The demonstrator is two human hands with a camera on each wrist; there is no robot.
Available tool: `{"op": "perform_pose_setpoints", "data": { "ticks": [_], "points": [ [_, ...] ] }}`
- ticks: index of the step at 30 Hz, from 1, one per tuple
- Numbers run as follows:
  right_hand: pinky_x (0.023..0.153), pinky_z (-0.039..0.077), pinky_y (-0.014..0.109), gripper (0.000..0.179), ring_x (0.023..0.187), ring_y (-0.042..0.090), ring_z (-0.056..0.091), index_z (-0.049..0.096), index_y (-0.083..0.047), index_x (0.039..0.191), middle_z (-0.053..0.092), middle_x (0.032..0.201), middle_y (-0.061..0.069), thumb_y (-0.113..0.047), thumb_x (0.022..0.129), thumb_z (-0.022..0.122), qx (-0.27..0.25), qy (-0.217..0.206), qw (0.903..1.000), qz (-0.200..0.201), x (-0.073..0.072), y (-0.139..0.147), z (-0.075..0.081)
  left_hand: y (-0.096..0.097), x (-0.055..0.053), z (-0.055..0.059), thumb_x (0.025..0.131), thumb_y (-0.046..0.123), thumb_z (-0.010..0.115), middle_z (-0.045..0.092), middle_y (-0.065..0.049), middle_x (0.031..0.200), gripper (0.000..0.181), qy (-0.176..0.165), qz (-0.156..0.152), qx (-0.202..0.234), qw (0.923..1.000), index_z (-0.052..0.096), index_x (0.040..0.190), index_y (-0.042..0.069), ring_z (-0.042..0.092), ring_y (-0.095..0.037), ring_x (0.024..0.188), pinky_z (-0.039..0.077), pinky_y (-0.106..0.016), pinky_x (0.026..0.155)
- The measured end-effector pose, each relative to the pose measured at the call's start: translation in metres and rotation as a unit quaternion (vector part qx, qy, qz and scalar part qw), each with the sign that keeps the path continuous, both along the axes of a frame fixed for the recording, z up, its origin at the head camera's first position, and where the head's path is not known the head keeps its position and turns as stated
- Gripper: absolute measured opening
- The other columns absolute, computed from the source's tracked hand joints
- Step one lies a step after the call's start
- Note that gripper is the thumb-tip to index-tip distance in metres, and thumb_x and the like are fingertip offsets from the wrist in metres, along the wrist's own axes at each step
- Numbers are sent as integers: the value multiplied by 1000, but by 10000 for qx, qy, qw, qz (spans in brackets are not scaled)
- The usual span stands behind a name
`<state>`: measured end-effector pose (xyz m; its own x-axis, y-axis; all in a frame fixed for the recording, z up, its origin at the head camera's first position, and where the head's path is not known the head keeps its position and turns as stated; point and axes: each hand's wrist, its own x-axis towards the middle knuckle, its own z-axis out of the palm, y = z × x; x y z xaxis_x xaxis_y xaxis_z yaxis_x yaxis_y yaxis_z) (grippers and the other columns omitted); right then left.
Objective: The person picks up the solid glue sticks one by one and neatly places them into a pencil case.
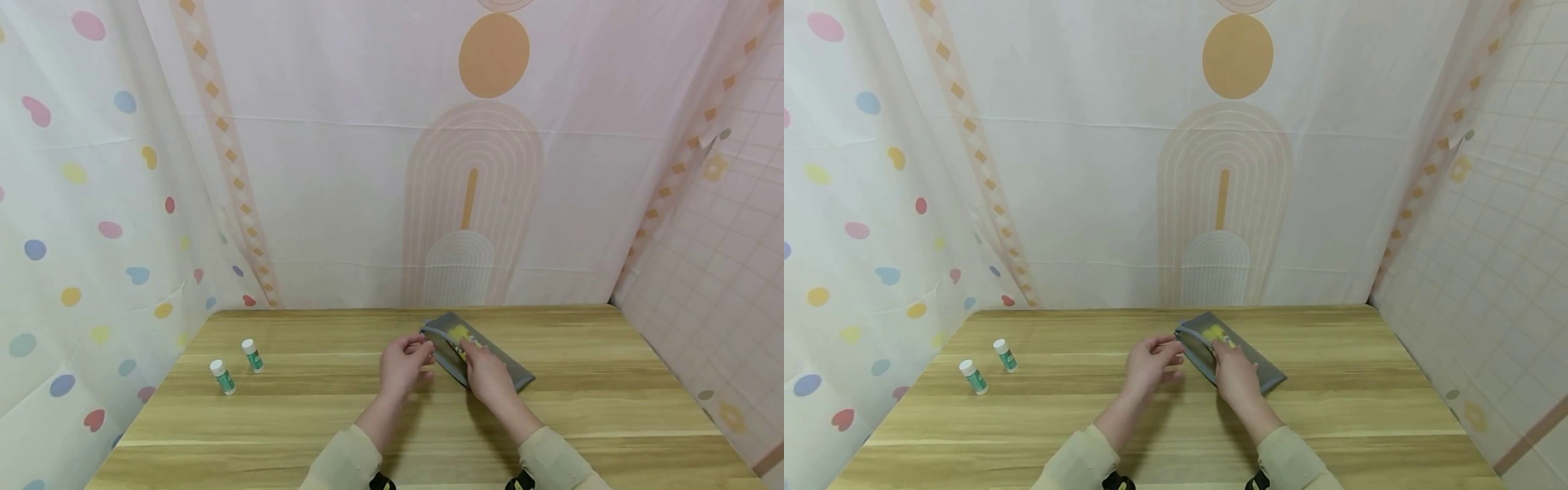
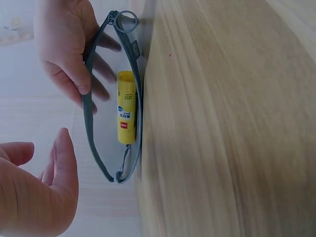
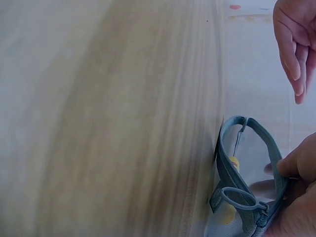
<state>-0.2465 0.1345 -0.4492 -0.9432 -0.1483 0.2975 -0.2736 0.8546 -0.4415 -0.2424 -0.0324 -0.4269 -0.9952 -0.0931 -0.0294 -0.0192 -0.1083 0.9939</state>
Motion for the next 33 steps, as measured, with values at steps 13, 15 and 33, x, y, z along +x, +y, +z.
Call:
{"op": "perform_pose_setpoints", "data": {
  "ticks": [13,15,33],
  "points": [
    [86,40,78,34,117,54,53,58,2,133,58,132,24,0,99,53,0,-113,9999,-4,0,0,1,-11,2,4,87,12,74,72,-8,88,29,1291,641,-2366,9608,68,112,-1,69,-23,80,58,-33,70],
    [86,40,78,34,117,54,53,58,2,133,58,132,25,0,99,53,-19,-106,9999,10,1,0,1,-13,3,5,88,12,74,72,-7,90,30,1375,651,-2502,9562,68,114,-1,69,-23,83,59,-35,71],
    [83,43,77,33,114,54,55,59,4,131,60,129,26,1,98,54,-17,8,10000,58,2,1,1,-42,4,2,84,18,80,72,-11,104,39,2416,1263,-4503,8502,67,117,2,67,-32,95,56,-48,79]
  ]
}}
